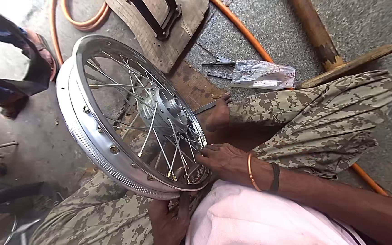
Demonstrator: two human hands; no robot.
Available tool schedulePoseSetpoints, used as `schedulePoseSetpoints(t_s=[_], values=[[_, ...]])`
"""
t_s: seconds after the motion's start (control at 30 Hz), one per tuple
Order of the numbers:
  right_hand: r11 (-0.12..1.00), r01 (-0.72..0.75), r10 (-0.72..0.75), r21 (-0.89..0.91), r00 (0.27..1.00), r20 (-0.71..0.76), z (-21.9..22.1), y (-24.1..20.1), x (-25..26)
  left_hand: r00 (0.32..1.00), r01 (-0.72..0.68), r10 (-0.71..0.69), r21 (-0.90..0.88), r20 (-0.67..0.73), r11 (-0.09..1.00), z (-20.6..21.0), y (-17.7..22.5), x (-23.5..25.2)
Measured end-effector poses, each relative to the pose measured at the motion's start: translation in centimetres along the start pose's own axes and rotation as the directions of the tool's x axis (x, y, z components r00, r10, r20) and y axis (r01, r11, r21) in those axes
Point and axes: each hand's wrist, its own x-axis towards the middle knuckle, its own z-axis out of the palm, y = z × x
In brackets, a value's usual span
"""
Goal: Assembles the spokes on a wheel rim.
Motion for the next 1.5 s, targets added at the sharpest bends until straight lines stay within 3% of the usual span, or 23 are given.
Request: schedulePoseSetpoints(t_s=[0.47, 0.67, 0.83, 0.9, 0.97, 1.07, 1.17, 1.23, 1.33, 1.5], values=[[0.999, -0.021, 0.018, -0.046, 0.997, -0.07, -0.7, 1.7, 0.6, 1.0, 0.007, -0.008, 0.018, 0.03, 1.0, 0.2, 0.0, -0.2], [0.989, 0.107, -0.102, -0.099, 0.993, 0.053, -5.1, 1.1, -0.5, 0.999, 0.021, -0.02, -0.022, 0.03, 1.0, 0.2, 0.1, 0.0], [0.959, 0.279, -0.283, -0.051, 0.952, -0.117, -10.5, -1.5, -0.5, 0.999, 0.029, -0.028, -0.004, 0.045, 1.0, 0.3, 0.2, 0.0], [0.957, 0.284, -0.289, -0.061, 0.953, -0.096, -11.7, -2.9, -0.5, 0.998, 0.016, -0.016, 0.013, 0.056, 1.0, 0.2, 0.3, 0.0], [0.974, 0.214, -0.216, -0.07, 0.976, -0.033, -10.5, -2.8, -1.3, 0.999, 0.004, -0.005, 0.022, 0.04, 1.0, 0.1, 0.1, -0.2], [0.994, 0.031, -0.03, -0.108, 0.999, 0.012, -4.6, -0.9, -2.2, 1.0, -0.002, 0.002, 0.02, 0.009, 1.0, 0.2, -0.1, -0.1], [1.0, -0.021, 0.021, -0.02, 0.999, 0.026, -0.2, -0.4, -1.2, 1.0, -0.013, 0.013, 0.014, 0.016, 1.0, 0.6, -0.1, 0.1], [0.999, -0.038, 0.038, 0.009, 0.999, 0.01, 0.3, -0.3, -0.5, 0.999, -0.003, 0.003, -0.017, 0.034, 1.0, 0.4, 0.0, 0.1], [0.996, -0.04, 0.035, -0.084, 0.997, -0.061, 0.0, 0.6, 0.4, 0.999, 0.014, -0.013, -0.012, 0.029, 1.0, 0.3, 0.1, 0.2], [0.984, 0.11, -0.113, -0.138, 0.994, -0.01, -2.8, 1.4, 0.4, 1.0, -0.004, 0.005, -0.022, 0.024, 1.0, 0.4, 0.0, 0.1]])
